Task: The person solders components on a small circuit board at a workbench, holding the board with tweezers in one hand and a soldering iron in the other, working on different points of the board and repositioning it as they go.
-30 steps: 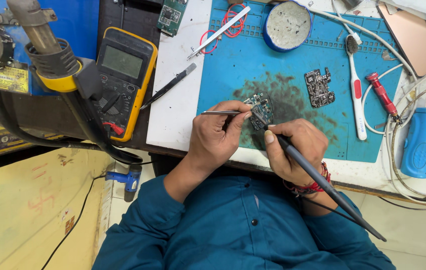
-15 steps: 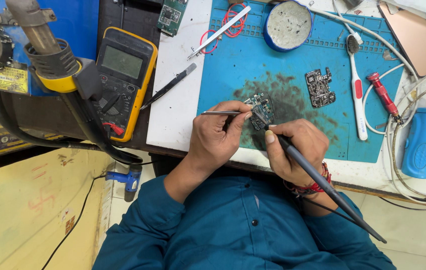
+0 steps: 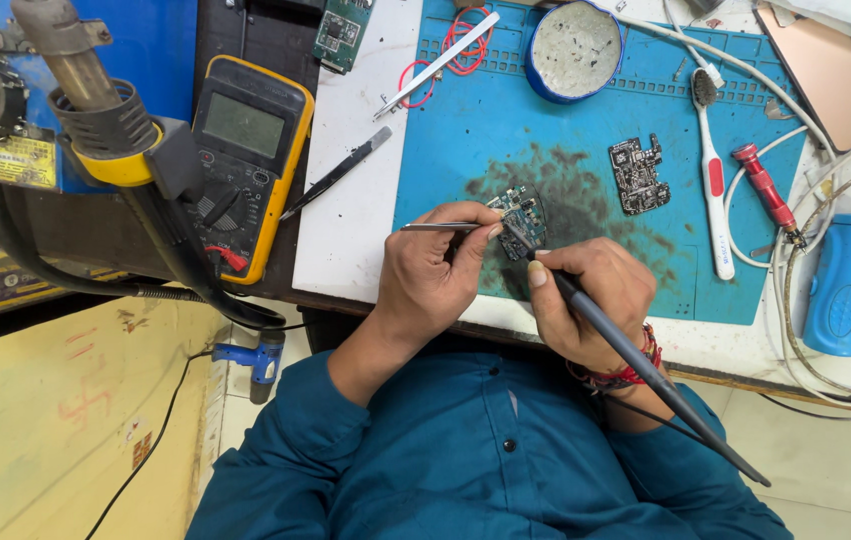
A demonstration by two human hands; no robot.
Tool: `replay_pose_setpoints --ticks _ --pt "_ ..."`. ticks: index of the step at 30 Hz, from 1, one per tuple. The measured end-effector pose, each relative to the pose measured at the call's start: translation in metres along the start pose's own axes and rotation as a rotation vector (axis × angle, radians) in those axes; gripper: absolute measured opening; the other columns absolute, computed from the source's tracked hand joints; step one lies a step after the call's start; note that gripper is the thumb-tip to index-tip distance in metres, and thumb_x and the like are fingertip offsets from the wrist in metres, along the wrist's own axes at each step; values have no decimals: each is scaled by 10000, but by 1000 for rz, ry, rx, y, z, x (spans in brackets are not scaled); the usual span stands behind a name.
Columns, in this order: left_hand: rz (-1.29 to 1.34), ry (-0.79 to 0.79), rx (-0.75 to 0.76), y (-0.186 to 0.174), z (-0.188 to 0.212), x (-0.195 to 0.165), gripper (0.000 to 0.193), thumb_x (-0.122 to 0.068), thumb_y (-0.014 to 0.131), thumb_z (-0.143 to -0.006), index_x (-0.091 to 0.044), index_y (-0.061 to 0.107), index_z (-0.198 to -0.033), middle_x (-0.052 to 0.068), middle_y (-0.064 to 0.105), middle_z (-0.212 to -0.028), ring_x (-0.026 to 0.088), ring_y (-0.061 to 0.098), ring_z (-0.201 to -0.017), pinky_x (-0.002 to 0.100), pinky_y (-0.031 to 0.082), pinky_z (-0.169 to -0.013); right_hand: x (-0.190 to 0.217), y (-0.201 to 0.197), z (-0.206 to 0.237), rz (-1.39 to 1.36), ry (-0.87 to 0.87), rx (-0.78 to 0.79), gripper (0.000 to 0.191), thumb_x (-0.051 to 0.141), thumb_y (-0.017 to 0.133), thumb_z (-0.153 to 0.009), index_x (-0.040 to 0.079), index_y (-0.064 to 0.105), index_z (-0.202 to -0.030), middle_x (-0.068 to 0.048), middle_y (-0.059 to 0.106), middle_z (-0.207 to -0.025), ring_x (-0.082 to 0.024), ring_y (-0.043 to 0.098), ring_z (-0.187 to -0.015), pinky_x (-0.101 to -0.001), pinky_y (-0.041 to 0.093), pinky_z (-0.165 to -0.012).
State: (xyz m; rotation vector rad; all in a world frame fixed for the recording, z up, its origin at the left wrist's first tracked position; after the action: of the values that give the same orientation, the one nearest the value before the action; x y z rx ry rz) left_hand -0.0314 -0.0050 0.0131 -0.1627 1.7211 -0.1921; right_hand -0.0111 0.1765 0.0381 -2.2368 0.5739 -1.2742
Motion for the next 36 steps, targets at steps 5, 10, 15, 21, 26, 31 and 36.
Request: replay_pose_setpoints --ticks 5,10,15,21,26,31,36 --pt "1 -1 1 0 0 0 88 -70 720 -998 -41 711 -1081 53 741 -879 69 612 -626 238 484 -566 0 0 0 2 -2 -9 115 23 749 -918 19 637 -944 -120 682 -827 -277 646 -688 -369 486 -640" --pt "3 -15 12 0 0 0 99 -69 723 -994 -38 711 -1087 50 730 -848 68 605 -621 239 477 -561 0 0 0 -2 5 -15 113 16 749 -914 18 641 -946 -121 680 -828 -276 648 -692 -366 486 -641" --pt "10 -10 11 0 0 0 97 -69 724 -996 -39 709 -1087 50 729 -853 65 606 -627 237 481 -565 0 0 1 -2 27 -23 106 19 749 -907 15 646 -930 -121 677 -815 -273 646 -680 -363 483 -632" --pt "7 -11 10 0 0 0 102 -67 723 -997 -38 710 -1093 50 723 -850 64 612 -640 236 483 -573 1 0 0 -4 27 -14 98 20 747 -913 18 650 -932 -121 679 -820 -273 651 -688 -364 486 -641" --pt "2 -16 8 0 0 0 100 -66 723 -993 -39 710 -1089 51 729 -851 62 608 -630 234 478 -563 0 0 0 -3 30 -16 100 22 751 -909 16 652 -923 -120 676 -808 -273 646 -677 -365 484 -633" --pt "12 -17 10 0 0 0 100 -67 719 -997 -42 708 -1093 48 728 -849 61 604 -628 234 478 -562 0 0 1 -3 31 -19 97 23 746 -913 16 651 -926 -125 680 -817 -275 654 -689 -364 488 -636" --pt "1 -17 6 0 0 -1 96 -64 721 -996 -37 711 -1088 42 709 -819 61 584 -613 238 466 -555 -2 -2 4 -8 67 -67 103 24 742 -925 15 639 -919 -119 669 -801 -263 639 -671 -360 475 -630"
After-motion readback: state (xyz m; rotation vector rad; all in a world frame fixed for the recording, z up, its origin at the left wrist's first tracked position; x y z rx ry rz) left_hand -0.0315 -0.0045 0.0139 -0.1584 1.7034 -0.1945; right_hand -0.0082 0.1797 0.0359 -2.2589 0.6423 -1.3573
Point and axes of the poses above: each hand's wrist, its own z-axis away from the middle knuckle, its own y-axis out of the palm, x = y × z, the point moved 3 cm from there along -z, towards the middle knuckle
